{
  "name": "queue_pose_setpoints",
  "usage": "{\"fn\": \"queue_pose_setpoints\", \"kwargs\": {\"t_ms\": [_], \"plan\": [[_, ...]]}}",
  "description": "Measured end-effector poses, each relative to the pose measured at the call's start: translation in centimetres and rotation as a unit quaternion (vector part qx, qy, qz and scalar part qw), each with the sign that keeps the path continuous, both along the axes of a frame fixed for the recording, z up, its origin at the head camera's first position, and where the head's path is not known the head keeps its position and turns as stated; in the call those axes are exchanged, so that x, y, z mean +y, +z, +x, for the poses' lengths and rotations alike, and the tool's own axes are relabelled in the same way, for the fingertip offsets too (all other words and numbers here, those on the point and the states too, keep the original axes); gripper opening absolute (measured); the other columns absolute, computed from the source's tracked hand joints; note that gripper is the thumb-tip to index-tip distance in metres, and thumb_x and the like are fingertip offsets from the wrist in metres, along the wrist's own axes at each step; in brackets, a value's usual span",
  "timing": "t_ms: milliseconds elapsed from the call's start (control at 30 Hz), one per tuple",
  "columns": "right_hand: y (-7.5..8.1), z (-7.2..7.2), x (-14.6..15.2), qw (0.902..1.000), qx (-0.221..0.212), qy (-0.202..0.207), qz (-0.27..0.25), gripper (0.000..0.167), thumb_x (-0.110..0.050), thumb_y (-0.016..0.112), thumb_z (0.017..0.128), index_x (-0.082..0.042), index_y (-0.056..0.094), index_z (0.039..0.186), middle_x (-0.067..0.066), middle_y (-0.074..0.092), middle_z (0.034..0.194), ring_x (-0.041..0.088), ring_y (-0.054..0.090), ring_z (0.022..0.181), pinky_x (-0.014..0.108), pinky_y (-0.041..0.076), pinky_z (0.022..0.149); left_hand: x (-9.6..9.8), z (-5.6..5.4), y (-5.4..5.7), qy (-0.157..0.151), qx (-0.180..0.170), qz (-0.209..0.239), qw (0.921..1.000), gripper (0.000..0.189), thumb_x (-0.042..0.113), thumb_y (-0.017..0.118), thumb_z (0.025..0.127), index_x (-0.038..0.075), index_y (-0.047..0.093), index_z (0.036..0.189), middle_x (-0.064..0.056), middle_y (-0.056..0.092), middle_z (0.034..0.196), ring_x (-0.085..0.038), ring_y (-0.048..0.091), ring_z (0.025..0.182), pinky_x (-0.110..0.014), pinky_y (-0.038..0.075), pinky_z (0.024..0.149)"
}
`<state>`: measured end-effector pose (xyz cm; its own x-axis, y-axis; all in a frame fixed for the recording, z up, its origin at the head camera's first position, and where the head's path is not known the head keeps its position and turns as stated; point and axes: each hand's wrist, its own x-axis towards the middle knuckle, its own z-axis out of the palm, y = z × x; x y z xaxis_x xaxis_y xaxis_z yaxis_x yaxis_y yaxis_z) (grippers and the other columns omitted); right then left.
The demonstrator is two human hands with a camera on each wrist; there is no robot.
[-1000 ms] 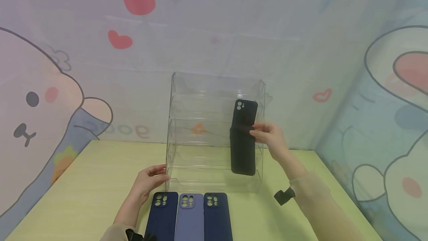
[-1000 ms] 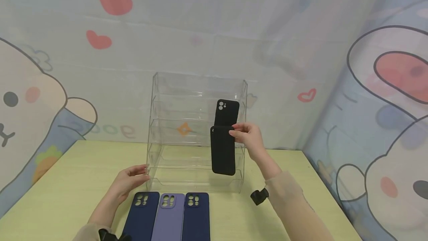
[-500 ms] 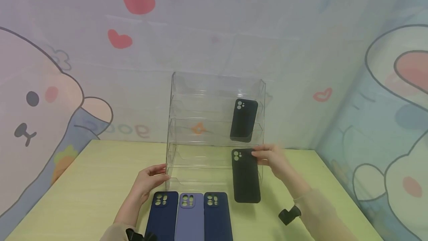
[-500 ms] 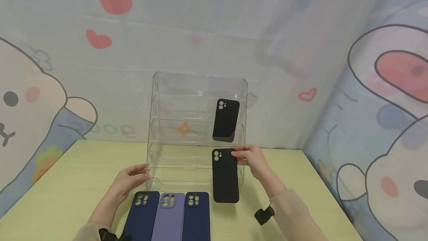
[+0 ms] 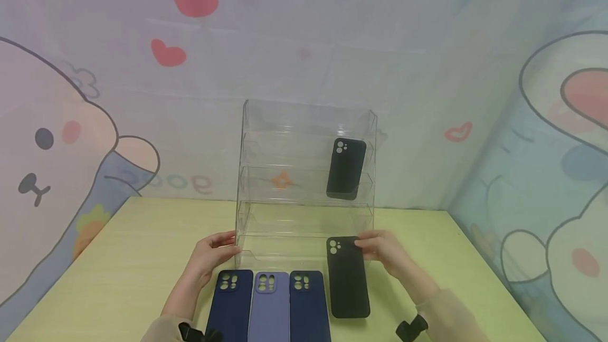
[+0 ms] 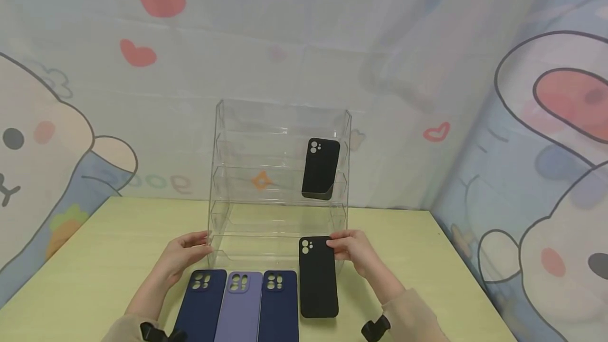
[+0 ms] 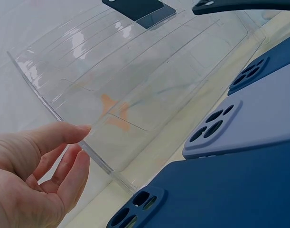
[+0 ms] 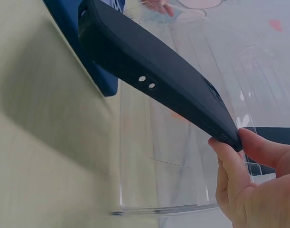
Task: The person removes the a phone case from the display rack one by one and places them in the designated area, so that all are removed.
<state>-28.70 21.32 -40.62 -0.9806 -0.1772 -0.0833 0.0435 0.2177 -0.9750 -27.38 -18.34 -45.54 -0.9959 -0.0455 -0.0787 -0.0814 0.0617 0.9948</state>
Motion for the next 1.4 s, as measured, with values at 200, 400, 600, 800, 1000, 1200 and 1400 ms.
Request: {"fn": "queue_pose_setpoints", "kwargs": {"t_ms": [200, 400, 600, 800, 1000, 1200, 1400], "plan": [[-1.2, 0.9, 0.0, 0.9999, -0.013, 0.006, -0.006, 0.048, -0.003, 0.063, 0.088, 0.024, 0.050, 0.125, -0.003, 0.069, 0.086, 0.003, 0.064, 0.071, 0.017, 0.058, 0.066, 0.1, 0.0, 0.0, -0.003, 0.003, 0.001, 1.0000, 0.055, 0.005, 0.070, 0.088, -0.004, 0.050, 0.139, -0.023, 0.053, 0.132, -0.011, 0.063, 0.102, -0.022, 0.058, 0.088], [-2.4, 1.7, 0.0, 0.9991, -0.029, 0.021, -0.023, 0.051, -0.002, 0.063, 0.088, 0.028, 0.045, 0.125, 0.000, 0.071, 0.085, 0.005, 0.068, 0.072, 0.018, 0.060, 0.068, 0.0, 0.1, 0.0, -0.002, 0.002, 0.001, 1.0000, 0.056, 0.005, 0.070, 0.088, -0.004, 0.050, 0.139, -0.023, 0.053, 0.133, -0.011, 0.063, 0.103, -0.024, 0.058, 0.089], [-3.4, 2.2, 0.2, 0.9979, -0.046, 0.029, -0.034, 0.054, -0.001, 0.062, 0.088, 0.029, 0.040, 0.128, 0.000, 0.072, 0.084, 0.005, 0.068, 0.070, 0.017, 0.060, 0.068, 0.0, 0.1, 0.1, -0.001, 0.001, 0.000, 1.0000, 0.055, 0.005, 0.070, 0.088, -0.003, 0.050, 0.139, -0.022, 0.054, 0.132, -0.012, 0.063, 0.103, -0.024, 0.058, 0.090], [-4.3, 2.3, 0.4, 0.9978, -0.048, 0.036, -0.028, 0.048, -0.002, 0.061, 0.090, 0.028, 0.044, 0.124, -0.002, 0.070, 0.078, 0.005, 0.067, 0.067, 0.017, 0.060, 0.066, 0.0, 0.0, 0.0, 0.002, 0.000, 0.001, 1.0000, 0.055, 0.004, 0.069, 0.088, -0.003, 0.051, 0.139, -0.020, 0.055, 0.130, -0.011, 0.063, 0.102, -0.024, 0.058, 0.089], [-4.9, 2.6, 0.2, 0.9980, -0.051, 0.036, -0.011, 0.044, 0.000, 0.060, 0.091, 0.028, 0.047, 0.122, 0.000, 0.069, 0.078, 0.004, 0.066, 0.065, 0.015, 0.059, 0.064, 0.1, 0.2, 0.1, 0.000, 0.001, -0.001, 1.0000, 0.056, 0.005, 0.071, 0.087, -0.004, 0.051, 0.139, -0.022, 0.054, 0.131, -0.011, 0.063, 0.101, -0.025, 0.058, 0.090], [-5.4, 2.7, 0.1, 0.9981, -0.057, 0.025, 0.000, 0.043, 0.001, 0.059, 0.090, 0.028, 0.048, 0.120, 0.001, 0.067, 0.077, 0.004, 0.064, 0.063, 0.014, 0.058, 0.063, 0.2, 0.2, 0.1, -0.002, 0.001, 0.006, 1.0000, 0.056, 0.004, 0.070, 0.087, -0.005, 0.050, 0.139, -0.025, 0.051, 0.134, -0.009, 0.063, 0.100, -0.024, 0.058, 0.088], [-5.8, 2.9, 0.1, 0.9974, -0.049, 0.038, 0.038, 0.039, -0.001, 0.059, 0.090, 0.027, 0.052, 0.116, 0.005, 0.069, 0.083, 0.009, 0.065, 0.069, 0.019, 0.060, 0.068, 0.1, 0.1, 0.0, -0.002, 0.000, 0.008, 1.0000, 0.056, 0.003, 0.069, 0.088, -0.006, 0.049, 0.139, -0.025, 0.051, 0.133, -0.008, 0.063, 0.097, -0.021, 0.058, 0.085]]}}
